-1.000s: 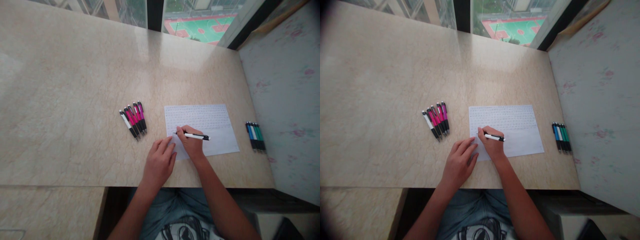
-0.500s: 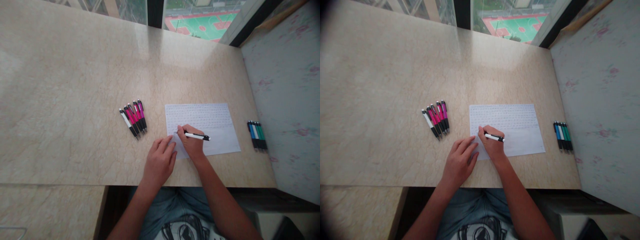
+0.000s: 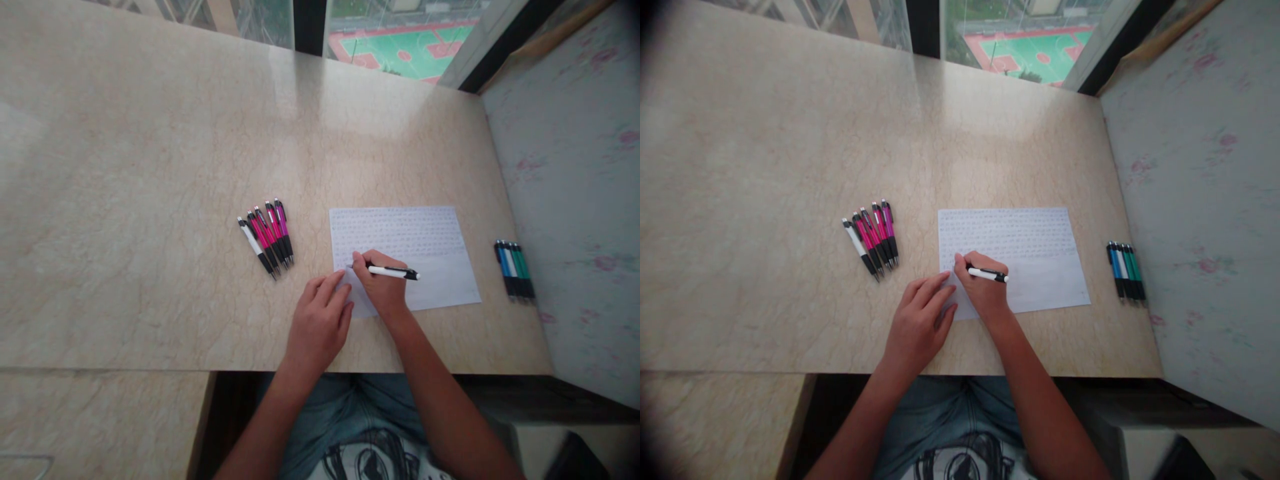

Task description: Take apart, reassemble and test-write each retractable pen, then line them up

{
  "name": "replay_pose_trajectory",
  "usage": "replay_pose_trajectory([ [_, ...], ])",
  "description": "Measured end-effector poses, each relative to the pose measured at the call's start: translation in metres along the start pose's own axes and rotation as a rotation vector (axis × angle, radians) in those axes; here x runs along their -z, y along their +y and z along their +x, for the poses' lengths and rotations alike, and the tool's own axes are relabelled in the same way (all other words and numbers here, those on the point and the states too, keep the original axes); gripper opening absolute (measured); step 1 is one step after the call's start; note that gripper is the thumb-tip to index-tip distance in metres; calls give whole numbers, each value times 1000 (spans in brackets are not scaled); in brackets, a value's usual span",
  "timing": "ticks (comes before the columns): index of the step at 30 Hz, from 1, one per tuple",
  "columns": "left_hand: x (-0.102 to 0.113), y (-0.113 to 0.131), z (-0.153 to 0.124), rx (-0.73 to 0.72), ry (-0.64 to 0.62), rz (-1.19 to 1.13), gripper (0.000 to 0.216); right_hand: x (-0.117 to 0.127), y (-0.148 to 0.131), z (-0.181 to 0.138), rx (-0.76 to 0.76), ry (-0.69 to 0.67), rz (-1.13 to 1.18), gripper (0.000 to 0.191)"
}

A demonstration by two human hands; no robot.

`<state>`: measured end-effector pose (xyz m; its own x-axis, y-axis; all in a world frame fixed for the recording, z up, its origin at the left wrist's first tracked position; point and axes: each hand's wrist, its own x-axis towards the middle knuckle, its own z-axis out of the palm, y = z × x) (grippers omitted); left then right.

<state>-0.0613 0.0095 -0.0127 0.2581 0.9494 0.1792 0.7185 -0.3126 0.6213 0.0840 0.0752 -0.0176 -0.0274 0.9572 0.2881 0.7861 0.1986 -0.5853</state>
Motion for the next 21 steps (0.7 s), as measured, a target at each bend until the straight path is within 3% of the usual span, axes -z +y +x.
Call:
replay_pose_trajectory([
  [21, 0, 1, -1, 2, 3, 9, 27, 1, 1, 0, -13, -11, -4, 42],
])
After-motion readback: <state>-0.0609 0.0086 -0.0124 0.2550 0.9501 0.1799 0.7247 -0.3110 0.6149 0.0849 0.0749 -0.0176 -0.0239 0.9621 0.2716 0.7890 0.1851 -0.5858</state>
